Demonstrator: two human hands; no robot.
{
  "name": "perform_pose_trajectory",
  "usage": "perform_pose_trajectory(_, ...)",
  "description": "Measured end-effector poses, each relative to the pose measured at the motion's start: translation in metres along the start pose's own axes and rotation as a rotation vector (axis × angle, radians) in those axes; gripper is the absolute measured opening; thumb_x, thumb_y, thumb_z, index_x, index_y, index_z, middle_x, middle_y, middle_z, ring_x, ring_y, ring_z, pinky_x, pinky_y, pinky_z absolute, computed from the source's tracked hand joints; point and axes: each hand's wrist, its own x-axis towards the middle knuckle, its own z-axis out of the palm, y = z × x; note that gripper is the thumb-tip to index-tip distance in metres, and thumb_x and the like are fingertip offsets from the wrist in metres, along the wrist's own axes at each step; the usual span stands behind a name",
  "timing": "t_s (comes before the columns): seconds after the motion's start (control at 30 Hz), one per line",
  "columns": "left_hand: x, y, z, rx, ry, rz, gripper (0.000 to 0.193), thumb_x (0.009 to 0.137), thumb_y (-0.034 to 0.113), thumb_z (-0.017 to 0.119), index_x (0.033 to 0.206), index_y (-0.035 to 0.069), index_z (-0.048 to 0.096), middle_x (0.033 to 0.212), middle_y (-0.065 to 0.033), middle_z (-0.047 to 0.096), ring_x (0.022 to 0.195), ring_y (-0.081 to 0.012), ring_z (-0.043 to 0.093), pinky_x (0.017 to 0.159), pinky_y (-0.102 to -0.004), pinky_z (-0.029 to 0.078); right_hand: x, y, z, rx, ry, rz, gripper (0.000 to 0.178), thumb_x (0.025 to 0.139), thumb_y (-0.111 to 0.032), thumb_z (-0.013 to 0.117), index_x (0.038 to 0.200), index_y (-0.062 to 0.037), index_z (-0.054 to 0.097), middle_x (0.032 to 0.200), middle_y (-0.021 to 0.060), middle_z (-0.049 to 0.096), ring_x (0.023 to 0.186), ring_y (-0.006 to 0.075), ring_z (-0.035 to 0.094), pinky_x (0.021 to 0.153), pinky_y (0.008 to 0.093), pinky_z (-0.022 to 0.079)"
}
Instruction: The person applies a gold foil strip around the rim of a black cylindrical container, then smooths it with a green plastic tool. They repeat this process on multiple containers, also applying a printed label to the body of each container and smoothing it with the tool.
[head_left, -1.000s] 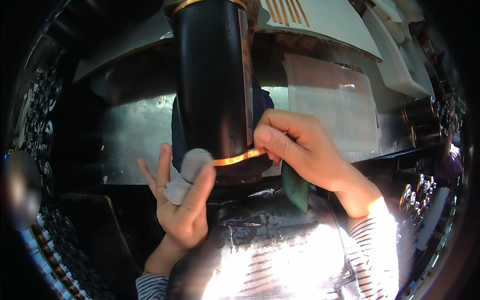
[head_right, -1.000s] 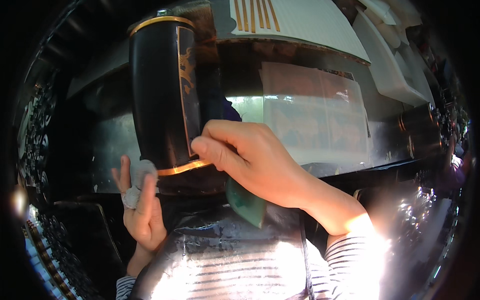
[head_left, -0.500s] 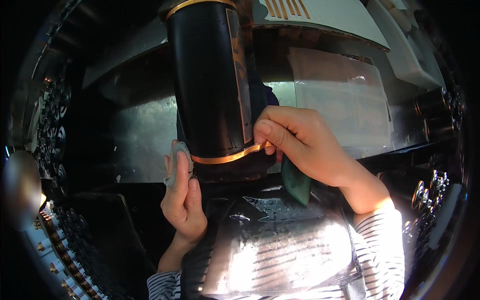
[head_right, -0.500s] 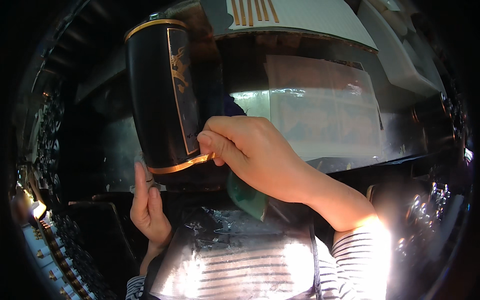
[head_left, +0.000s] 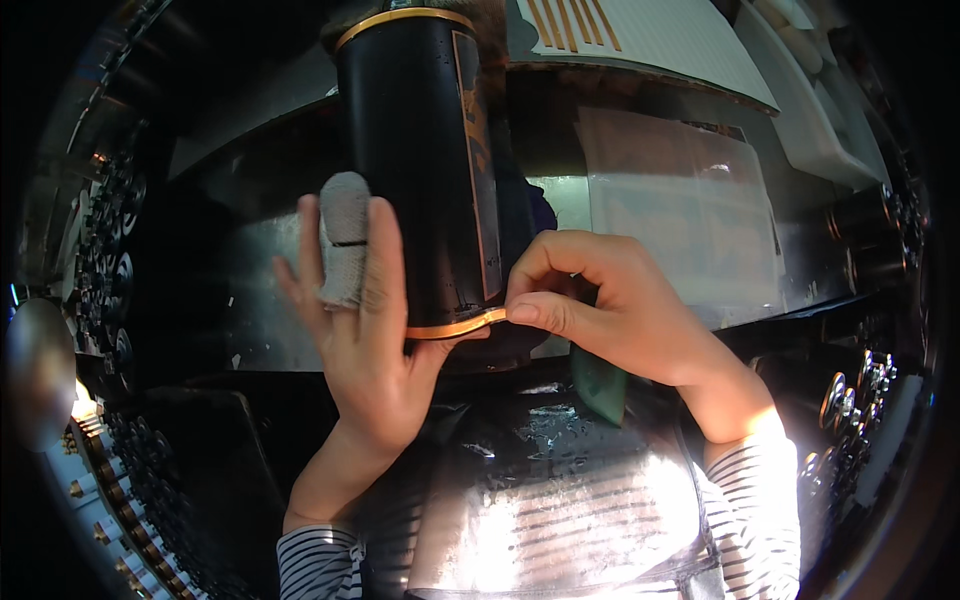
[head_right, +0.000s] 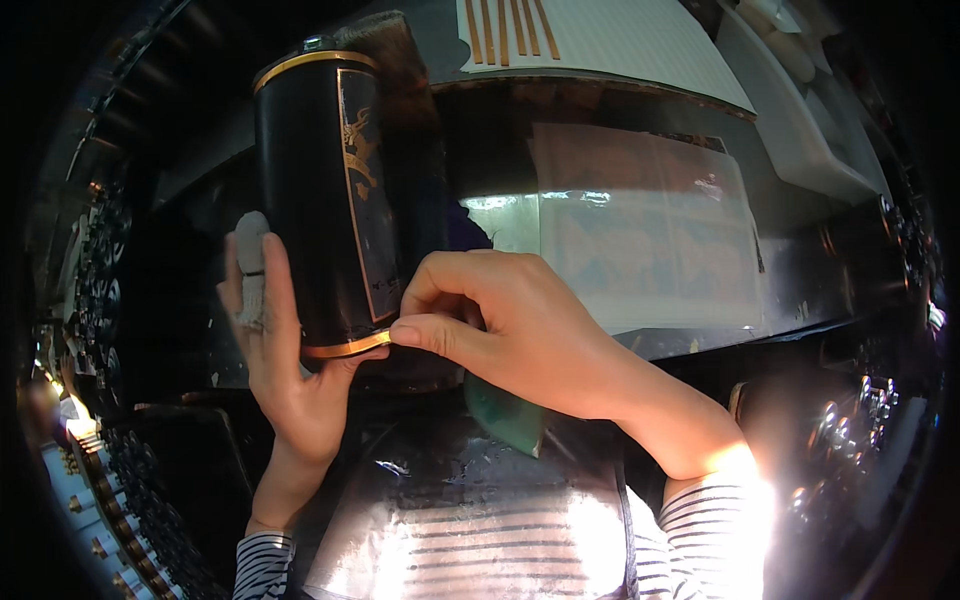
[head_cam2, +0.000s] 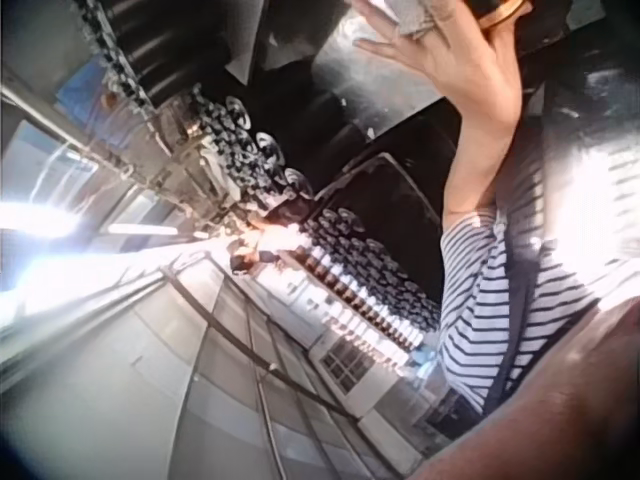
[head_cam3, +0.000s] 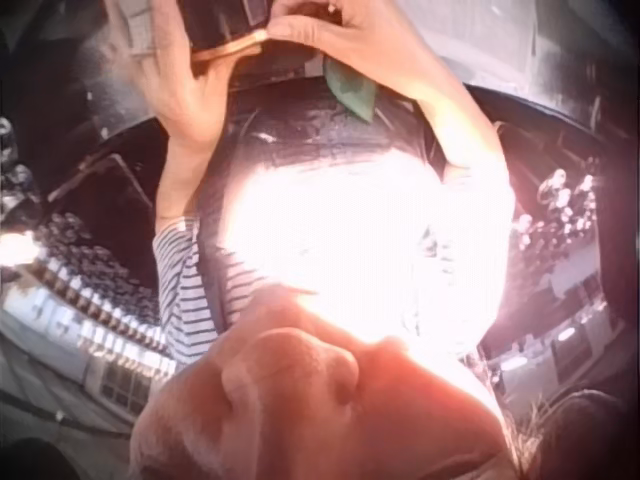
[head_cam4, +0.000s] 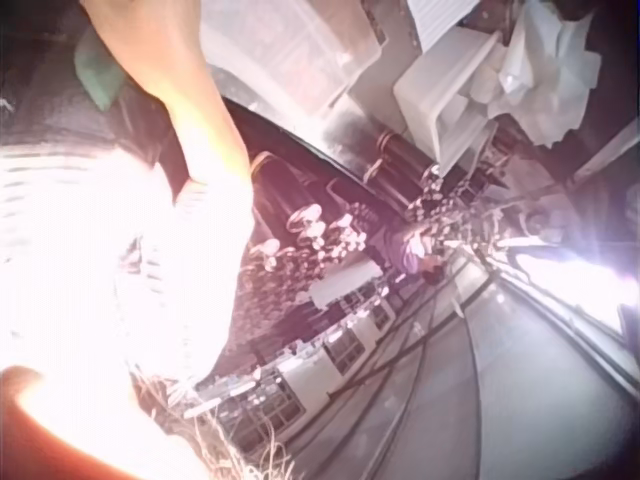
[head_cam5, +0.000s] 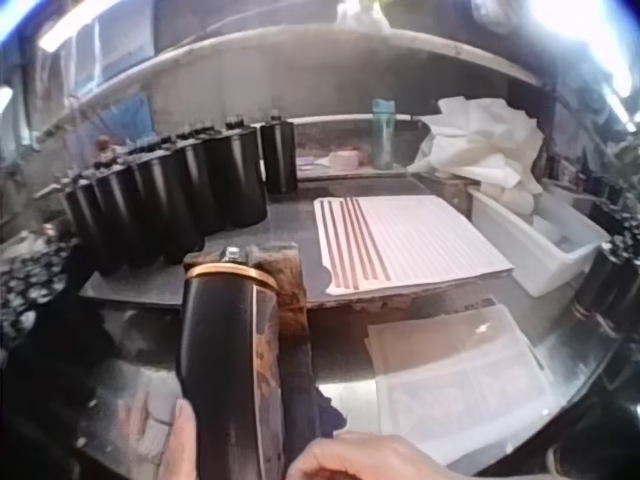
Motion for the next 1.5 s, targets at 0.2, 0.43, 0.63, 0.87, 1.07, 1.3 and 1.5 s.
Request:
perform_pose_trajectory(0.2,-0.039,-0.014,-0.001,-0.218,0.006,-0.275,0.059,0.087,0.014,0.064,0.136,-0.006,0.040,0.125,-0.0203,0.058,0.121,-0.0363,0.052,0.111,-0.0602,0.017,0.002,-0.008,0.005,0.056,-0.050,0.026,0.018,0.084,-0.015,0.071,0.081,-0.0008,0.060,0.074,-0.0007,0.057,0.066,0.0042,0.049,0.058,0.0198,0.040)
perform_pose_trajectory(0.43,-0.042,0.020,-0.005,0.215,0.014,0.019,0.035,0.073,0.024,0.077,0.107,0.031,0.071,0.101,0.0052,0.059,0.127,-0.0250,0.039,0.107,-0.0709,-0.003,0.003,0.000,0.005,0.070,-0.008,-0.023,0.016,0.088,-0.014,0.066,0.083,0.0003,0.062,0.069,0.0055,0.059,0.061,0.0101,0.054,0.054,0.0241,0.041)
perform_pose_trajectory(0.63,-0.014,0.013,0.004,0.101,0.045,0.122,0.046,0.076,0.030,0.075,0.119,0.018,0.066,0.110,-0.0027,0.058,0.128,-0.0301,0.039,0.107,-0.0698,0.000,0.001,0.008,0.001,0.045,0.054,-0.020,0.018,0.089,-0.017,0.064,0.086,0.0013,0.062,0.069,0.0070,0.059,0.060,0.0115,0.053,0.055,0.0257,0.042)
perform_pose_trajectory(0.87,-0.041,-0.018,0.006,-0.287,0.006,-0.347,0.062,0.082,0.017,0.070,0.135,-0.003,0.045,0.133,-0.0192,0.052,0.121,-0.0436,0.050,0.109,-0.0626,0.015,0.005,-0.003,0.005,0.099,-0.026,0.060,0.019,0.086,-0.015,0.070,0.082,0.0003,0.060,0.071,0.0012,0.058,0.063,0.0054,0.049,0.056,0.0207,0.040)
perform_pose_trajectory(1.07,-0.054,0.005,-0.006,0.042,0.067,-0.015,0.037,0.079,0.016,0.073,0.115,0.024,0.068,0.114,-0.0069,0.062,0.128,-0.0316,0.042,0.109,-0.0679,0.003,0.003,-0.002,0.006,0.082,-0.018,0.012,0.017,0.086,-0.014,0.069,0.081,0.0004,0.061,0.071,0.0030,0.059,0.061,0.0072,0.051,0.055,0.0220,0.041)
perform_pose_trajectory(1.3,-0.020,0.014,0.005,0.112,0.083,0.136,0.043,0.071,0.027,0.078,0.113,0.026,0.069,0.118,-0.0027,0.051,0.127,-0.0275,0.036,0.108,-0.0687,0.000,0.003,0.006,0.001,-0.022,0.074,-0.131,0.017,0.089,-0.017,0.065,0.085,-0.0006,0.061,0.070,0.0046,0.059,0.063,0.0131,0.053,0.057,0.0263,0.043)
perform_pose_trajectory(1.5,-0.023,-0.017,0.002,-0.246,-0.056,-0.281,0.059,0.084,0.010,0.067,0.136,-0.005,0.043,0.130,-0.0248,0.052,0.128,-0.0392,0.043,0.113,-0.0493,0.024,0.004,-0.007,0.007,-0.005,0.000,-0.034,0.017,0.085,-0.016,0.070,0.081,-0.0019,0.061,0.069,0.0037,0.060,0.061,0.0113,0.053,0.055,0.0245,0.042)
